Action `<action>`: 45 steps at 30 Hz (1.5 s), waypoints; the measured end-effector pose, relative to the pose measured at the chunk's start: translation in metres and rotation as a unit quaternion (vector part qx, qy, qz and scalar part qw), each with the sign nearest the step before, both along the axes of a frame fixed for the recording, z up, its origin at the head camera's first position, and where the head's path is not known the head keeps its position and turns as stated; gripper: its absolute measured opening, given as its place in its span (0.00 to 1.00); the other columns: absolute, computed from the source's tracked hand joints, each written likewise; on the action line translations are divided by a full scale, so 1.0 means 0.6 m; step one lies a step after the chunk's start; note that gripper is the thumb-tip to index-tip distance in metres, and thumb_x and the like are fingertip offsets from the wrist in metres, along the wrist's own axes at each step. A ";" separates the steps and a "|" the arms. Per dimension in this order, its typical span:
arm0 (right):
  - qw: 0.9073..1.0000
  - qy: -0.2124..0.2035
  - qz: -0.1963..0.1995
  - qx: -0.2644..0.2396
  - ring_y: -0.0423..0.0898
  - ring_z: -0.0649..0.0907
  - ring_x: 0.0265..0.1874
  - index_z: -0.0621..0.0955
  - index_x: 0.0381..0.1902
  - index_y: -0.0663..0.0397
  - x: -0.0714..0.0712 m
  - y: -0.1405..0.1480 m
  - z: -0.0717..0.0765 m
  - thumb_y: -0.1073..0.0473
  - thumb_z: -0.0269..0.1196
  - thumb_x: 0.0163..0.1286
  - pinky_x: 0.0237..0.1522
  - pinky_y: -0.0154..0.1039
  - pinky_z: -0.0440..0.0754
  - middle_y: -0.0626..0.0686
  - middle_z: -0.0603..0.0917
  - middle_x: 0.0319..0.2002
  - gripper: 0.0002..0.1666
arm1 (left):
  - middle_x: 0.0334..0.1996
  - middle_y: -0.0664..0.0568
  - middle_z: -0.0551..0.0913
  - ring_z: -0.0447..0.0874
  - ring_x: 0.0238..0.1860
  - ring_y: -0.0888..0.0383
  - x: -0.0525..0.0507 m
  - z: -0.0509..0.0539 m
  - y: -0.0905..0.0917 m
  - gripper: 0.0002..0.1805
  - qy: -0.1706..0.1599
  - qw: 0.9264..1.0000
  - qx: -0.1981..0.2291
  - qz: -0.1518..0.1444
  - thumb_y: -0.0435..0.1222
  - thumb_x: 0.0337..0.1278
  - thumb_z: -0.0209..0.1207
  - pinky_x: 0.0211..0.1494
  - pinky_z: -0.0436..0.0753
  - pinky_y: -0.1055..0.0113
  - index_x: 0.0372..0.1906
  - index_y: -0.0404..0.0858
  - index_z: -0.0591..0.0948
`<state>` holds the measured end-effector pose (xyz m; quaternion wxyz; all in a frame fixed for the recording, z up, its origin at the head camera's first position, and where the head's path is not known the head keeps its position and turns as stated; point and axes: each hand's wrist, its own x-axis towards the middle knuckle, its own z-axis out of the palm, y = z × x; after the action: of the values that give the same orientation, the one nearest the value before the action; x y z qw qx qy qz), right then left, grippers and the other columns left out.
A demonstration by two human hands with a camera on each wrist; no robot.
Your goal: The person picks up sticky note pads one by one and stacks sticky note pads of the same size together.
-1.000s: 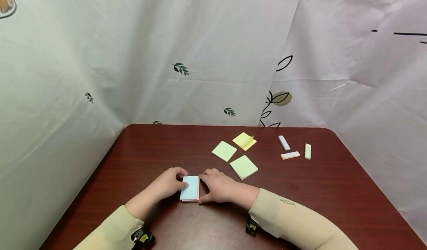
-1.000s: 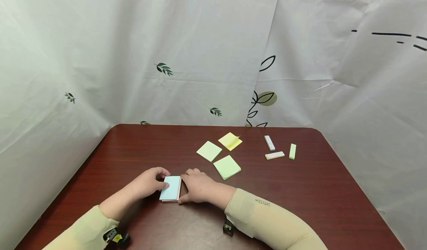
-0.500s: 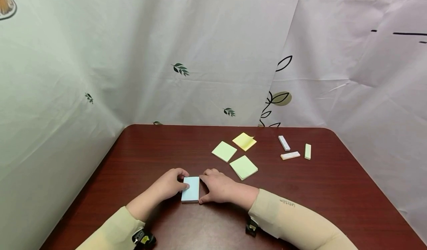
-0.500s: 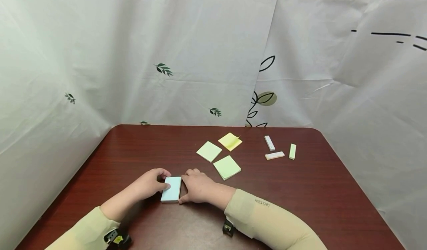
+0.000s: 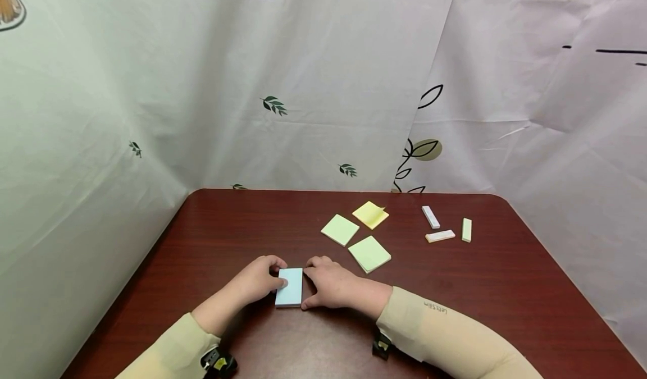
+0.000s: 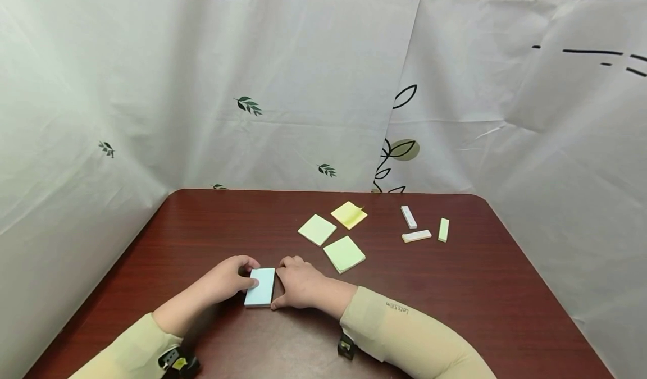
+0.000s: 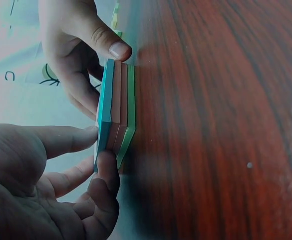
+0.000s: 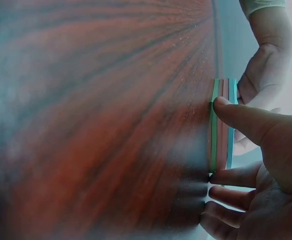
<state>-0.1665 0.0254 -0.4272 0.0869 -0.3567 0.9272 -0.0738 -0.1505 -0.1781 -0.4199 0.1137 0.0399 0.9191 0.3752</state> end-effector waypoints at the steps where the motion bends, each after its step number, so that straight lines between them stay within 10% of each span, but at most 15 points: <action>1: 1.000 0.001 0.000 0.000 0.47 0.74 0.58 0.79 0.60 0.53 0.000 0.000 0.000 0.33 0.71 0.56 0.57 0.41 0.75 0.50 0.75 0.58 0.42 | 0.38 0.49 0.79 0.76 0.32 0.57 0.000 0.000 0.000 0.14 0.000 1.000 0.000 -0.001 0.31 0.54 0.68 0.35 0.76 0.62 0.46 0.36 0.82; 19: 0.998 -0.047 -0.016 -0.026 0.46 0.72 0.63 0.70 0.70 0.56 -0.003 0.015 0.014 0.36 0.71 0.58 0.58 0.37 0.74 0.52 0.71 0.64 0.49 | 0.42 0.49 0.78 0.76 0.39 0.55 -0.009 0.010 -0.008 0.16 0.012 1.000 -0.001 0.004 0.37 0.59 0.66 0.41 0.77 0.58 0.50 0.35 0.80; 26: 0.995 -0.057 -0.022 -0.079 0.46 0.72 0.65 0.68 0.72 0.54 -0.004 0.055 0.033 0.36 0.61 0.69 0.62 0.43 0.72 0.52 0.72 0.66 0.42 | 0.49 0.53 0.78 0.77 0.41 0.58 0.000 0.035 -0.010 0.16 0.094 0.994 -0.052 -0.021 0.42 0.65 0.62 0.43 0.77 0.58 0.54 0.42 0.80; 30: 0.993 -0.035 -0.026 -0.112 0.48 0.69 0.69 0.66 0.73 0.54 -0.004 0.093 0.042 0.35 0.57 0.71 0.66 0.47 0.68 0.54 0.70 0.69 0.42 | 0.57 0.57 0.77 0.79 0.54 0.55 0.019 0.049 -0.010 0.22 0.171 0.978 -0.095 -0.073 0.49 0.65 0.62 0.55 0.77 0.53 0.61 0.46 0.79; 37: 0.986 0.053 -0.048 -0.147 0.57 0.64 0.72 0.65 0.74 0.56 0.006 0.188 0.043 0.33 0.54 0.72 0.69 0.55 0.62 0.58 0.67 0.71 0.44 | 0.75 0.51 0.61 0.59 0.74 0.45 0.039 0.054 -0.015 0.39 0.266 0.929 -0.199 -0.164 0.65 0.65 0.49 0.71 0.59 0.42 0.76 0.52 0.64; 45: 0.982 0.103 -0.089 -0.133 0.58 0.57 0.75 0.62 0.76 0.55 0.023 0.275 0.042 0.33 0.54 0.72 0.69 0.58 0.59 0.59 0.62 0.74 0.45 | 0.78 0.52 0.53 0.50 0.77 0.47 0.048 0.053 -0.017 0.41 0.289 0.913 -0.236 -0.166 0.65 0.65 0.50 0.75 0.52 0.46 0.77 0.52 0.60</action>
<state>-0.1526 0.1904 -0.4020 -0.0639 -0.2868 0.9412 -0.1666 -0.1216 -0.1883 -0.3883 -0.0902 0.2712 0.9535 0.0952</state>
